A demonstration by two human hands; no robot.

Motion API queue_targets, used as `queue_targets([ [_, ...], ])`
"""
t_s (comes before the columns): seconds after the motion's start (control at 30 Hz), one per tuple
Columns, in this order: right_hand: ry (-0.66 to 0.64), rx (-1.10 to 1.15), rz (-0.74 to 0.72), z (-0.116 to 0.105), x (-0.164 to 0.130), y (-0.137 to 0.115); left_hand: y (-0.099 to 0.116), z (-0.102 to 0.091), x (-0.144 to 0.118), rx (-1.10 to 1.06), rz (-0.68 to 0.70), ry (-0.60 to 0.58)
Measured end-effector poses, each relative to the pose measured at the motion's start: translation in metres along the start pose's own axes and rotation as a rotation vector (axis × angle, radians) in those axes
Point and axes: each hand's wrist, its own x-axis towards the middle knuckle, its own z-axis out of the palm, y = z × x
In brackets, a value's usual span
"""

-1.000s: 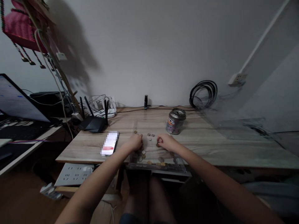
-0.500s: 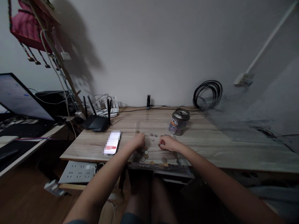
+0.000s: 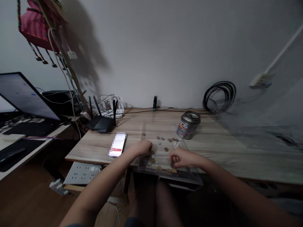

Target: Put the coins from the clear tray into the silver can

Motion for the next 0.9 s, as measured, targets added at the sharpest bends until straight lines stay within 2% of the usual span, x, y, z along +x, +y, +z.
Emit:
queue_targets([
  [0.2, -0.006, 0.028, 0.024, 0.0, -0.005, -0.002, -0.001, -0.001, 0.002, 0.055, 0.002, -0.021],
  [0.37, -0.007, 0.066, 0.021, -0.001, -0.01, -0.001, -0.006, 0.006, -0.001, -0.091, 0.04, 0.002],
  [0.43, 0.149, 0.084, 0.003, -0.02, -0.012, 0.002, -0.006, 0.009, -0.002, -0.156, 0.03, 0.049],
  [0.5, 0.475, 0.086, 0.054, -0.058, -0.016, 0.008, -0.005, 0.013, -0.003, -0.203, 0.01, 0.098],
  [0.57, 0.843, 0.052, 0.208, -0.106, -0.019, 0.014, -0.003, 0.017, -0.003, -0.228, 0.003, 0.156],
  [0.6, 0.957, 0.002, 0.321, -0.13, -0.021, 0.018, -0.003, 0.02, -0.003, -0.236, 0.005, 0.195],
  [0.67, 0.986, -0.141, 0.542, -0.169, -0.019, 0.023, -0.001, 0.025, -0.001, -0.249, 0.006, 0.288],
  [0.73, 0.903, -0.289, 0.696, -0.19, -0.013, 0.026, 0.0, 0.03, 0.0, -0.271, -0.001, 0.364],
  [0.8, 0.846, -0.376, 0.761, -0.197, -0.005, 0.026, 0.0, 0.034, 0.002, -0.298, -0.027, 0.403],
  [0.9, 0.834, -0.4, 0.787, -0.196, 0.004, 0.025, -0.001, 0.037, 0.003, -0.316, -0.065, 0.436],
])
